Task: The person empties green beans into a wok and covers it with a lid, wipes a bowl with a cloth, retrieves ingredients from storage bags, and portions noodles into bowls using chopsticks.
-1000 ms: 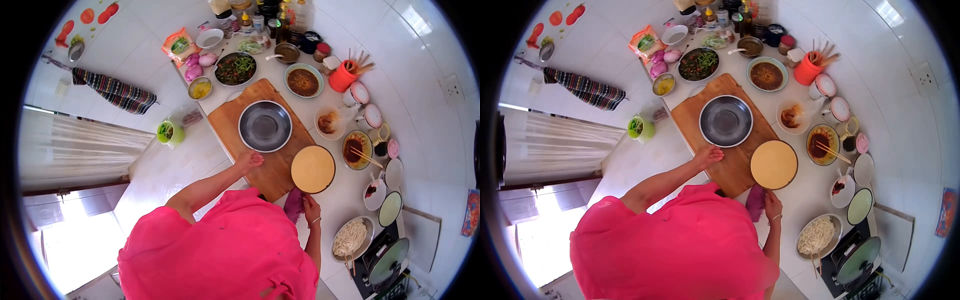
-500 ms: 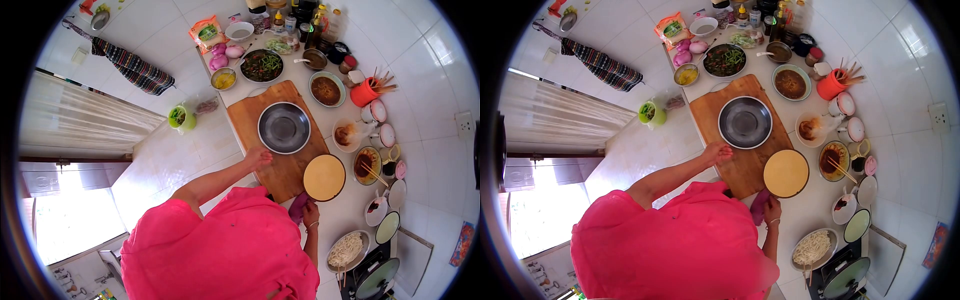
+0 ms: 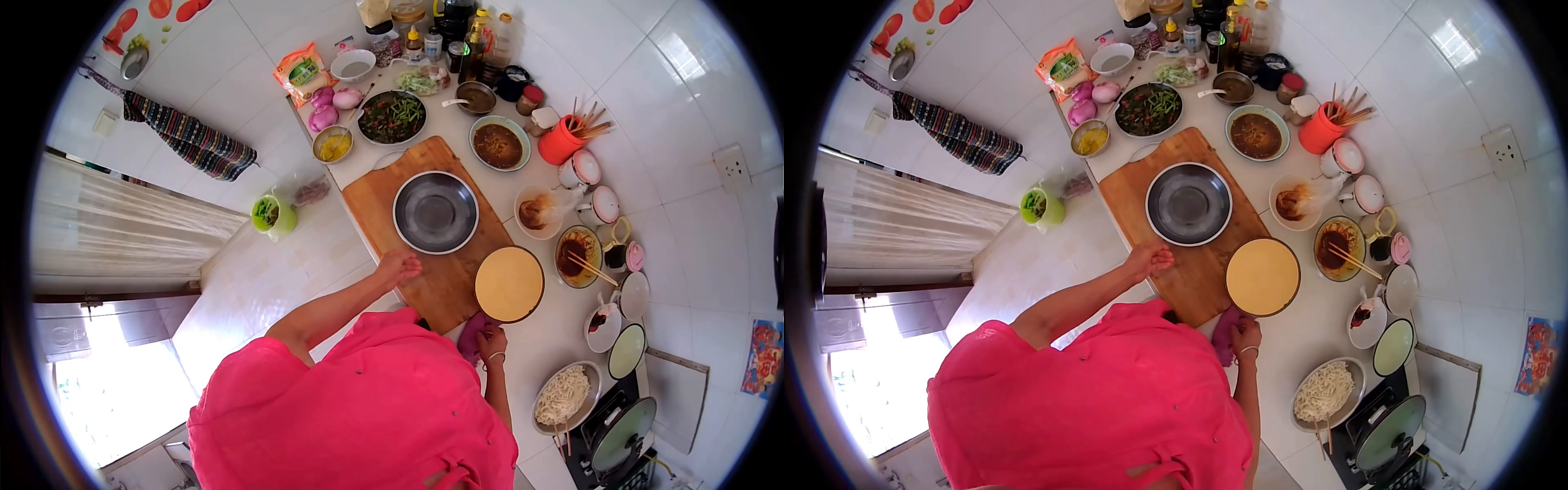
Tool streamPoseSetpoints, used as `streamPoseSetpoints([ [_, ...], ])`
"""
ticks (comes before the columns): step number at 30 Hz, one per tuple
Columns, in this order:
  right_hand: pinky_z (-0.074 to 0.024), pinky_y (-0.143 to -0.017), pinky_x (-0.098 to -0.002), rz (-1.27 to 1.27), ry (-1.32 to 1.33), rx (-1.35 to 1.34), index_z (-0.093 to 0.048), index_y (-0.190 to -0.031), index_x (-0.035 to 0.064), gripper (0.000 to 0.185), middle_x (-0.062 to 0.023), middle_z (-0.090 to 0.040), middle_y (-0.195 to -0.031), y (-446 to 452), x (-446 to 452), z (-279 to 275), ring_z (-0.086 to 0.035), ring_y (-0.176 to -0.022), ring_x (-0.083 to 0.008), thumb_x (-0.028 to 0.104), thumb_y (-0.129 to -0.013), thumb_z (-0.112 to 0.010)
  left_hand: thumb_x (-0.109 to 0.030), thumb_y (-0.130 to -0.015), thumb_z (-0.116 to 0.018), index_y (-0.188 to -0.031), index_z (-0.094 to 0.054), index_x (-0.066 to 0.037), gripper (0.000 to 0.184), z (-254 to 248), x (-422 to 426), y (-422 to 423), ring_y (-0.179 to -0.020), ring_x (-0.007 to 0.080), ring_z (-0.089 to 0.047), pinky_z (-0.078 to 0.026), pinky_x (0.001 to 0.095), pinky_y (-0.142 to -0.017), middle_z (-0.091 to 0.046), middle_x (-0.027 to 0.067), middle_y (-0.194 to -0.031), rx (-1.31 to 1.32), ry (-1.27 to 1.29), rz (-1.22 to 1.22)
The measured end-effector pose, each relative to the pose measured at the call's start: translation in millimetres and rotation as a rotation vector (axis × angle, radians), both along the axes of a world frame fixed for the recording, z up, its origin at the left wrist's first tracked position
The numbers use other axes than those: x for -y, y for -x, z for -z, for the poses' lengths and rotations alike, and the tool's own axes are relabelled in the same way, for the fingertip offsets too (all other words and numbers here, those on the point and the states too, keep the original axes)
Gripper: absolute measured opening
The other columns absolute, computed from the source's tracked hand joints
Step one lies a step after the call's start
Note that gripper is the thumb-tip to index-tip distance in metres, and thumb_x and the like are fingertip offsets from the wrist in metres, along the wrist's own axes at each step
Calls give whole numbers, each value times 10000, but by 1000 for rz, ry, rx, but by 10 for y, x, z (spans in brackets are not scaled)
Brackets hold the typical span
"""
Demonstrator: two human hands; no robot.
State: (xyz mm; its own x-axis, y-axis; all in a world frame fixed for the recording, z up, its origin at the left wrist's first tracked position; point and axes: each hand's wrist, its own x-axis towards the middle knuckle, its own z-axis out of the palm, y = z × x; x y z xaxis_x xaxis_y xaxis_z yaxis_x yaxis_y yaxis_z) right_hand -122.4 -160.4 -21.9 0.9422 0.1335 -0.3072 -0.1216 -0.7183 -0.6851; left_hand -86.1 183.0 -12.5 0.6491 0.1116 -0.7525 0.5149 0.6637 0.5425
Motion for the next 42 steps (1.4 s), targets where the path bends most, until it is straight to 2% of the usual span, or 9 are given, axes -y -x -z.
streamPoseSetpoints([
  [5, -493, -716, -382, 16, 42, -48, -612, -868, 27, 253, -174, -574, -868, -18, -16, 3, -598, -796, -320, 168, -675, -695, -150, -881, -474, -983, -516, 45, 223, 37, -19, -2, -800, 287, -622, -545, 369, -713, -593, 183, -863, -6, 11, 24],
  [8, -508, -691, -361, -33, 92, 51, -615, -879, 25, 255, -164, -581, -884, 2, 3, 89, -621, -772, -288, 162, -681, -699, -157, -891, -476, -993, -518, 33, 219, 67, -10, -4, -828, 269, -614, -533, 362, -749, -586, 169, -885, -52, -33, 81],
  [14, -494, -700, -391, -46, 80, 41, -624, -840, 30, 264, -175, -585, -860, -47, -40, -5, -605, -768, -319, 204, -658, -702, -126, -879, -479, -997, -534, 32, 205, -104, 51, -6, -826, 262, -618, -535, 363, -729, -596, 169, -884, -89, 0, 109],
  [20, -486, -705, -402, -18, 112, -18, -625, -829, 35, 245, -177, -589, -838, -91, -69, -54, -598, -778, -331, 195, -658, -695, -103, -864, -489, -950, -539, 43, 177, -71, 73, 6, -735, 275, -629, -541, 370, -668, -605, 173, -807, -27, -10, 147],
  [23, -475, -730, -407, -36, 125, -51, -603, -849, 26, 208, -180, -576, -870, -97, -80, -63, -575, -796, -339, 147, -686, -651, -102, -870, -483, -952, -540, 46, 179, 1, 60, -2, -727, 273, -632, -544, 363, -652, -608, 174, -813, -48, -2, 155],
  [35, -475, -745, -423, -17, 158, -32, -607, -948, 52, 252, -179, -582, -938, -75, -68, -7, -582, -839, -349, 156, -720, -634, -125, -859, -529, -961, -550, 36, 191, -11, 123, -66, -742, 242, -633, -547, 327, -653, -610, 150, -831, -35, -85, 253],
  [38, -482, -735, -429, 43, 149, -10, -601, -856, 60, 239, -180, -599, -883, -72, -90, 4, -591, -817, -362, 201, -673, -660, -117, -864, -529, -978, -553, 30, 186, 16, 139, -66, -762, 228, -630, -550, 333, -699, -612, 151, -843, -20, -107, 297],
  [42, -485, -732, -429, 50, 190, -56, -611, -911, 74, 279, -174, -615, -882, -90, -150, -98, -595, -832, -357, 223, -680, -653, -134, -876, -523, -1000, -550, 14, 196, 40, 154, -63, -770, 228, -630, -547, 328, -699, -611, 143, -851, -3, -148, 357],
])
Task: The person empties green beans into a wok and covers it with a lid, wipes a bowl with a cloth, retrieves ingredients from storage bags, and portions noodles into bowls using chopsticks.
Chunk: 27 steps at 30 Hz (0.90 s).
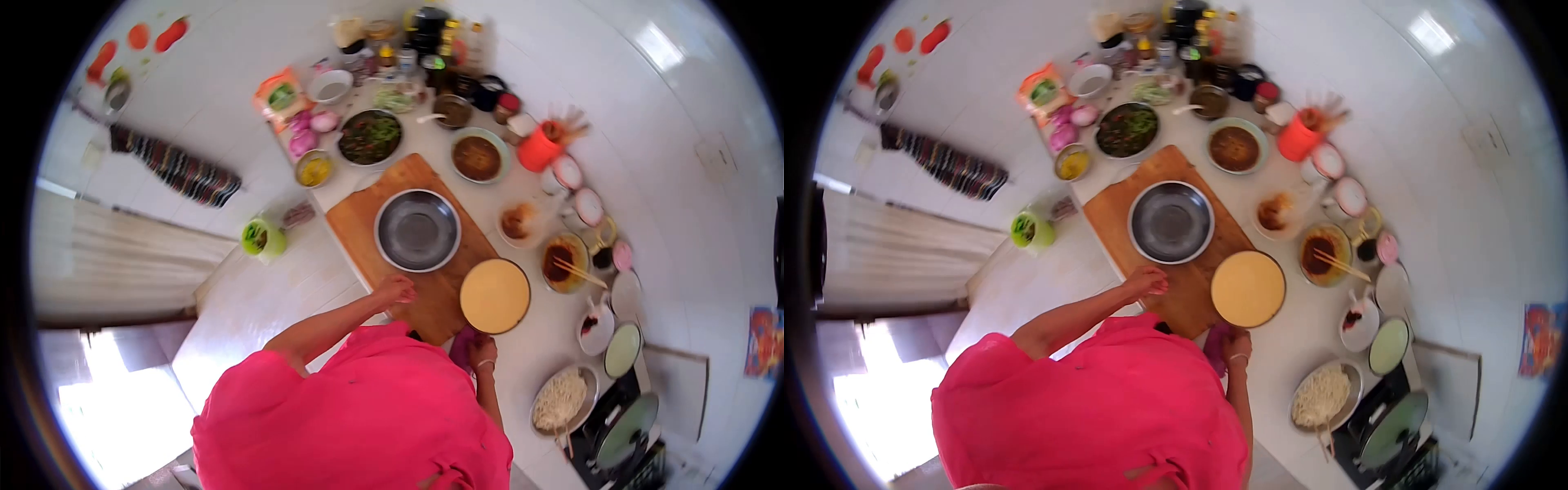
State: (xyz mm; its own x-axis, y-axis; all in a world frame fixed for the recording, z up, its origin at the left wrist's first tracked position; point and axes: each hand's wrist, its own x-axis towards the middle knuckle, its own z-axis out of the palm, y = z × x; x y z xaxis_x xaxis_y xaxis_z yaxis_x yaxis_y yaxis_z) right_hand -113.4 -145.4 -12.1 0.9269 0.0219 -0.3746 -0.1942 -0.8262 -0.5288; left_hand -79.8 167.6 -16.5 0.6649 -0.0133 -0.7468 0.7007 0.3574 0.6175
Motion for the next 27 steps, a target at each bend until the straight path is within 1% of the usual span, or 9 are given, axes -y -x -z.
streamPoseSetpoints([
  [5, -487, -696, -421, 49, -110, 106, -631, -958, 64, 308, -180, -633, -870, 59, 109, 390, -602, -802, -353, 238, -707, -592, -149, -885, -511, -1045, -518, -14, 209, 124, 48, -39, -795, 218, -630, -528, 307, -694, -613, 119, -855, 9, 18, 155],
  [7, -487, -689, -420, 135, -47, -37, -637, -872, 49, 252, -175, -635, -853, 77, 139, 287, -607, -789, -351, 228, -698, -605, -145, -889, -503, -1027, -531, -16, 191, 44, 140, -54, -780, 217, -636, -533, 302, -680, -620, 121, -850, 45, -11, 224],
  [12, -486, -718, -399, 342, -123, 21, -597, -812, 24, 245, -192, -619, -826, 79, 85, 39, -601, -790, -350, 236, -696, -638, -124, -887, -494, -1037, -531, -6, 194, -107, 161, -169, -777, 216, -630, -525, 302, -703, -615, 120, -861, 50, -16, 377],
  [15, -474, -774, -413, 445, -149, -39, -608, -887, 5, 270, -212, -599, -912, 94, 143, 10, -577, -861, -372, 226, -731, -620, -122, -884, -496, -1035, -532, -2, 196, -142, 228, -233, -796, 208, -624, -520, 299, -725, -613, 116, -864, 64, -26, 459],
  [18, -481, -772, -389, 456, -221, -15, -606, -901, 7, 259, -199, -616, -899, 141, 172, -1, -595, -846, -348, 219, -751, -608, -123, -883, -498, -1038, -531, 2, 202, -177, 296, -250, -798, 206, -623, -520, 300, -732, -615, 118, -873, 84, -19, 489],
  [21, -499, -741, -360, 417, -394, -21, -595, -939, 4, 245, -179, -634, -902, 202, 237, 2, -629, -829, -288, 189, -779, -601, -121, -886, -495, -1042, -532, 5, 204, -242, 355, -271, -797, 206, -624, -521, 300, -733, -616, 122, -881, 90, -20, 517],
  [24, -534, -679, -336, 584, -592, 2, -583, -970, -4, 206, -148, -645, -900, 379, 389, 19, -647, -813, -216, 138, -821, -576, -115, -891, -486, -1040, -535, 6, 198, -288, 379, -257, -798, 208, -627, -523, 297, -728, -615, 124, -885, 101, -44, 533],
  [25, -559, -637, -327, 711, -748, -56, -573, -983, -7, 163, -114, -638, -897, 439, 474, -54, -643, -809, -181, 86, -858, -527, -112, -893, -482, -1038, -537, 6, 195, -279, 378, -241, -798, 210, -628, -524, 295, -725, -614, 124, -885, 106, -52, 538],
  [27, -572, -647, -359, 944, -951, -44, -554, -1020, 10, 162, -124, -616, -943, 627, 674, -79, -633, -833, -211, 68, -881, -492, -109, -896, -476, -1034, -541, 7, 192, -243, 338, -220, -797, 214, -631, -526, 293, -719, -614, 127, -887, 104, -53, 531],
])
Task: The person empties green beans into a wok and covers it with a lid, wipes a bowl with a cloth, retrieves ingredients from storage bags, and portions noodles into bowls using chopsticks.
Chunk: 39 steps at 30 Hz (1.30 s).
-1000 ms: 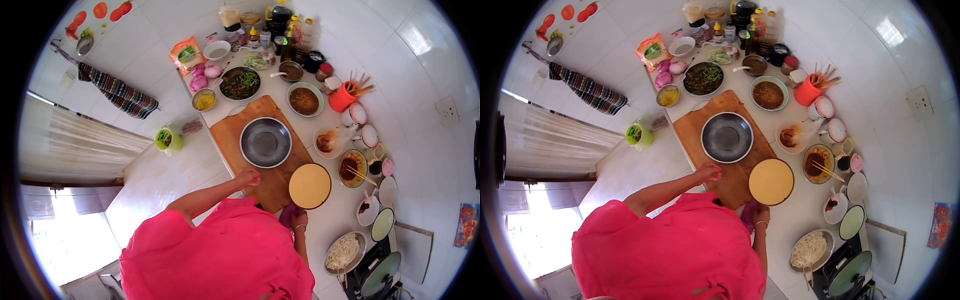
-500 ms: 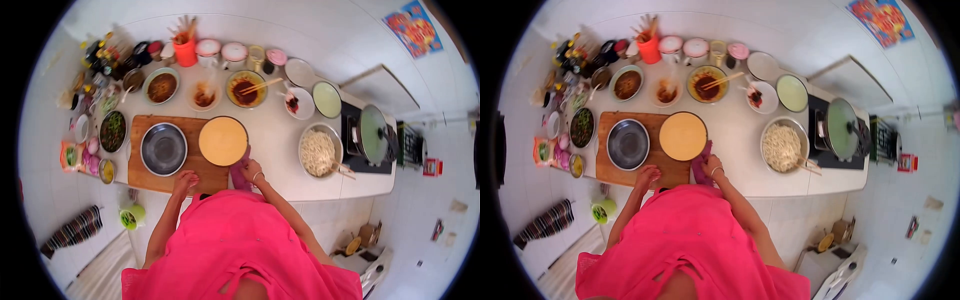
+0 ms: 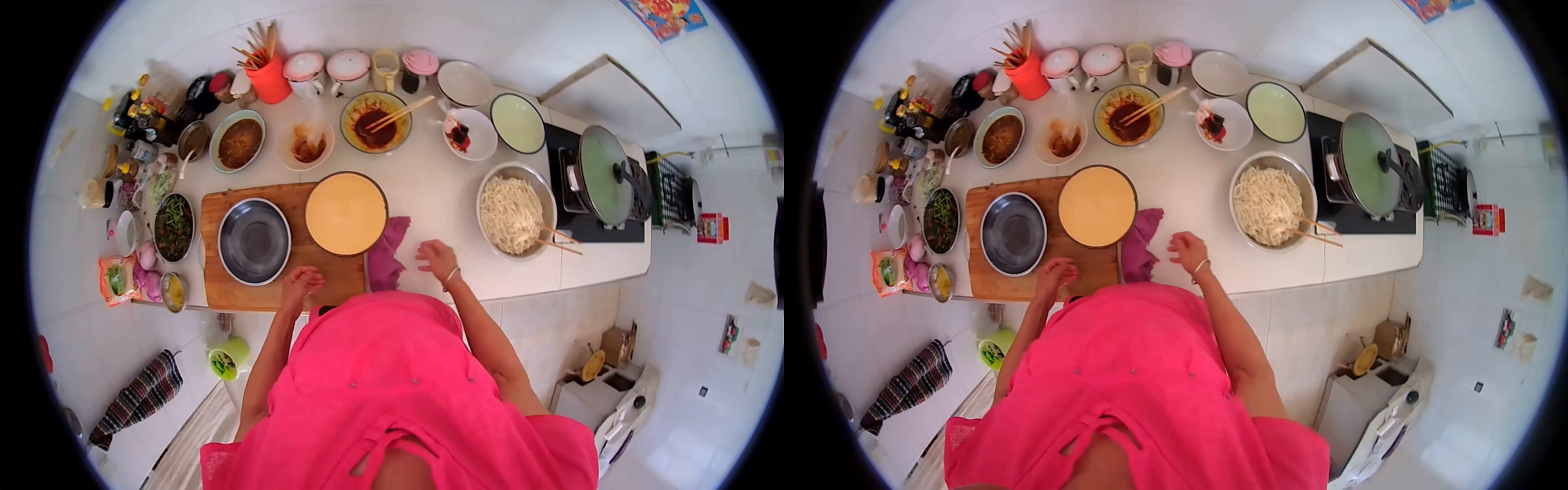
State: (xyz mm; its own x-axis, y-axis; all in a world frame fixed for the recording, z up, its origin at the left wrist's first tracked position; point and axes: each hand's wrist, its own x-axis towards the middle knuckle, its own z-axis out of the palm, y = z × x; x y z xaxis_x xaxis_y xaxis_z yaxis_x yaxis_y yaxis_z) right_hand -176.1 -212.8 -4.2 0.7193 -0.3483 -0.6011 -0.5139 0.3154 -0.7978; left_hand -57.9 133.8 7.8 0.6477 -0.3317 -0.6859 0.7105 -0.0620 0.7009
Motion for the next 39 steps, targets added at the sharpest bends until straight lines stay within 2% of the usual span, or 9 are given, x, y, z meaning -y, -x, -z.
streamPoseSetpoints([
  [5, -542, -789, -431, 647, -35, 103, -457, -1124, -36, 263, -175, -565, -1038, 604, 528, -34, -583, -960, -276, 76, -886, -467, -108, -897, -474, -1023, -547, 10, 188, 5, 0, 110, -791, 225, -635, -532, 292, -708, -611, 136, -884, -21, -22, -4],
  [7, -566, -733, -429, 877, 60, 222, -478, -1043, -37, 211, -160, -579, -971, 767, 728, -41, -602, -910, -269, -1, -838, -446, -109, -896, -476, -1021, -548, 10, 187, 40, -10, 137, -791, 227, -634, -534, 295, -709, -609, 140, -883, -26, -37, -6],
  [12, -575, -722, -437, 1063, -24, 264, -487, -958, -39, 162, -142, -573, -901, 884, 1041, -150, -608, -819, -253, -5, -806, -444, -112, -893, -483, -1019, -548, 12, 189, 49, 8, 154, -795, 227, -632, -534, 297, -711, -607, 139, -882, -20, -38, 1],
  [18, -579, -675, -445, 1095, -93, 256, -458, -845, -10, 55, -115, -560, -800, 829, 1109, -134, -576, -682, -198, -9, -792, -467, -111, -894, -477, -1012, -548, 15, 187, -44, 34, 180, -797, 217, -626, -532, 299, -713, -607, 138, -882, -8, -37, -15],
  [21, -547, -725, -466, 1072, -61, 247, -485, -932, -23, 156, -134, -583, -796, 803, 1082, -87, -584, -676, -221, -13, -778, -464, -108, -889, -478, -1008, -548, 8, 181, -60, -14, 265, -784, 211, -625, -530, 297, -705, -610, 131, -872, 7, -75, -25],
  [28, -550, -657, -427, 1056, -121, 266, -554, -813, -75, 96, -120, -548, -743, 627, 1067, 127, -536, -654, -208, 8, -786, -515, -116, -859, -526, -950, -562, -12, 143, -100, -165, 806, -714, 200, -627, -526, 298, -650, -623, 111, -825, 18, -122, -196],
  [31, -528, -620, -352, 867, 160, 216, -573, -782, -69, 163, -106, -539, -738, 611, 1068, 307, -521, -667, -207, 92, -794, -552, -131, -868, -524, -936, -561, 1, 153, -23, -276, 1209, -709, 186, -625, -528, 295, -638, -628, 107, -794, 23, -138, -320],
  [32, -496, -568, -317, 995, -55, 211, -563, -757, -74, 174, -101, -528, -730, 575, 1052, 210, -515, -668, -203, 95, -795, -546, -124, -864, -522, -935, -559, 3, 150, -11, -305, 1364, -699, 185, -624, -529, 297, -636, -627, 110, -791, 8, -160, -361],
  [39, -423, -562, -267, 694, -20, 183, -593, -808, -21, 157, -72, -560, -732, 779, 1109, 367, -503, -664, -152, 117, -827, -519, -87, -810, -527, -824, -584, 39, 140, 328, -576, 3055, -589, 177, -616, -526, 293, -539, -616, 116, -684, -130, -404, -678],
])
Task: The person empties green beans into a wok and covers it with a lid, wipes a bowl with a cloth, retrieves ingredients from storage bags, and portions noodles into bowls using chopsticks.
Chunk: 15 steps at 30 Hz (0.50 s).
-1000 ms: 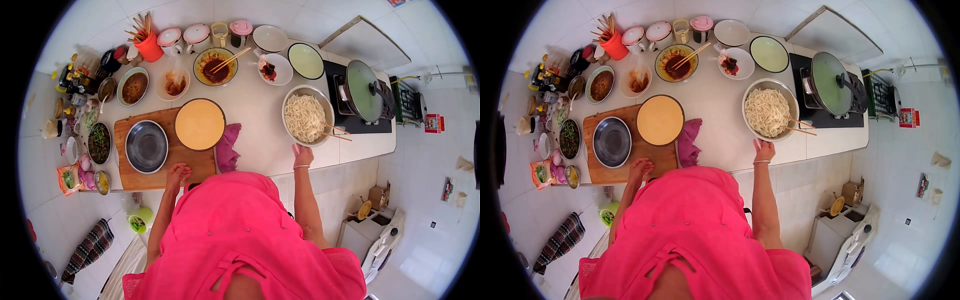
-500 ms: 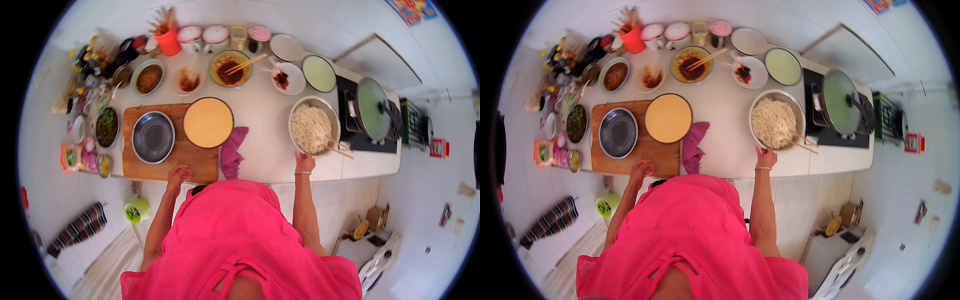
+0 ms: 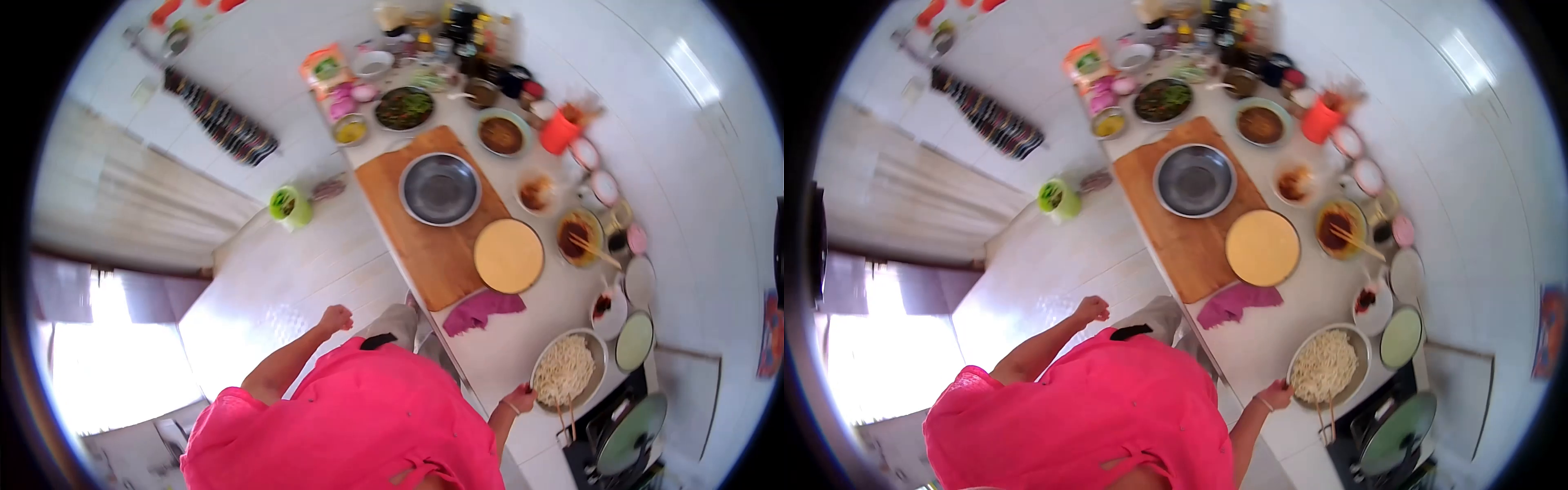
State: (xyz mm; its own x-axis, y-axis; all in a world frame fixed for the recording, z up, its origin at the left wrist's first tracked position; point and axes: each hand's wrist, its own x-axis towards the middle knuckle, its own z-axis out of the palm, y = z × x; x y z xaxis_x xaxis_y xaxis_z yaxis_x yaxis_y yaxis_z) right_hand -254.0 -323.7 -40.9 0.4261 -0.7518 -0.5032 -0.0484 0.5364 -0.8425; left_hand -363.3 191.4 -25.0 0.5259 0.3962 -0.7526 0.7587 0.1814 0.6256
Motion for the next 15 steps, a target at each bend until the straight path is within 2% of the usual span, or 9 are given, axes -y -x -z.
streamPoseSetpoints([
  [2, -428, -595, -269, -77, -27, -37, -586, -929, -8, 232, -83, -589, -828, 53, 0, 16, -527, -718, -162, 188, -870, -476, -106, -793, -524, -730, -597, 39, 174, 18, -88, 546, -536, 180, -609, -519, 296, -506, -611, 123, -624, -135, -117, -40],
  [4, -441, -627, -284, -102, -133, -62, -537, -1064, 23, 294, -92, -597, -900, 84, -227, -214, -546, -739, -183, 242, -878, -473, -116, -784, -495, -680, -601, 35, 211, 384, -348, 1238, -513, 191, -608, -514, 305, -478, -608, 135, -599, -221, -253, 287],
  [5, -450, -628, -290, -215, -94, -155, -517, -1096, 33, 317, -94, -597, -931, 73, -416, -395, -550, -750, -186, 260, -878, -478, -119, -784, -482, -670, -603, 31, 224, 377, -392, 1544, -504, 198, -608, -511, 309, -466, -607, 139, -594, -169, -381, 383],
  [7, -467, -631, -302, -419, -4, -337, -477, -1160, 52, 373, -98, -596, -995, 72, -828, -662, -557, -774, -192, 296, -878, -487, -104, -779, -470, -680, -603, 27, 211, 298, -353, 1844, -492, 206, -607, -507, 316, -451, -607, 146, -597, -199, -326, 71],
  [8, -477, -626, -306, -560, 28, -324, -471, -1168, 56, 379, -100, -591, -1020, 93, -974, -677, -558, -787, -192, 295, -875, -495, -84, -775, -472, -700, -600, 26, 185, 276, -330, 1957, -490, 208, -607, -506, 318, -449, -609, 148, -605, -272, -124, -330],
  [10, -498, -616, -315, -822, 100, -296, -461, -1183, 62, 392, -102, -581, -1068, 136, -1259, -708, -561, -814, -191, 293, -871, -512, -56, -767, -482, -760, -590, 32, 140, 285, -340, 2162, -492, 211, -610, -509, 316, -454, -606, 149, -608, -270, -215, -370],
  [11, -511, -566, -302, -893, 101, -294, -474, -1169, 45, 374, -94, -594, -1026, 106, -1436, -709, -569, -806, -183, 249, -862, -541, -42, -764, -487, -790, -585, 34, 127, 295, -387, 2267, -493, 212, -611, -511, 314, -457, -605, 149, -610, -271, -259, -381],
  [14, -513, -523, -284, -1108, 182, -226, -508, -1117, 28, 298, -96, -603, -986, -2, -2042, -620, -574, -765, -166, 193, -870, -534, -13, -755, -504, -900, -556, 32, 161, 340, -721, 2439, -513, 212, -620, -515, 314, -460, -613, 146, -648, -240, -430, -122],
  [15, -514, -522, -282, -1151, 182, -206, -522, -1099, 32, 275, -89, -611, -960, -23, -2276, -542, -577, -743, -157, 178, -866, -536, -12, -756, -505, -919, -551, 28, 174, 329, -892, 2491, -518, 212, -622, -514, 311, -457, -611, 142, -665, -176, -449, -138],
])
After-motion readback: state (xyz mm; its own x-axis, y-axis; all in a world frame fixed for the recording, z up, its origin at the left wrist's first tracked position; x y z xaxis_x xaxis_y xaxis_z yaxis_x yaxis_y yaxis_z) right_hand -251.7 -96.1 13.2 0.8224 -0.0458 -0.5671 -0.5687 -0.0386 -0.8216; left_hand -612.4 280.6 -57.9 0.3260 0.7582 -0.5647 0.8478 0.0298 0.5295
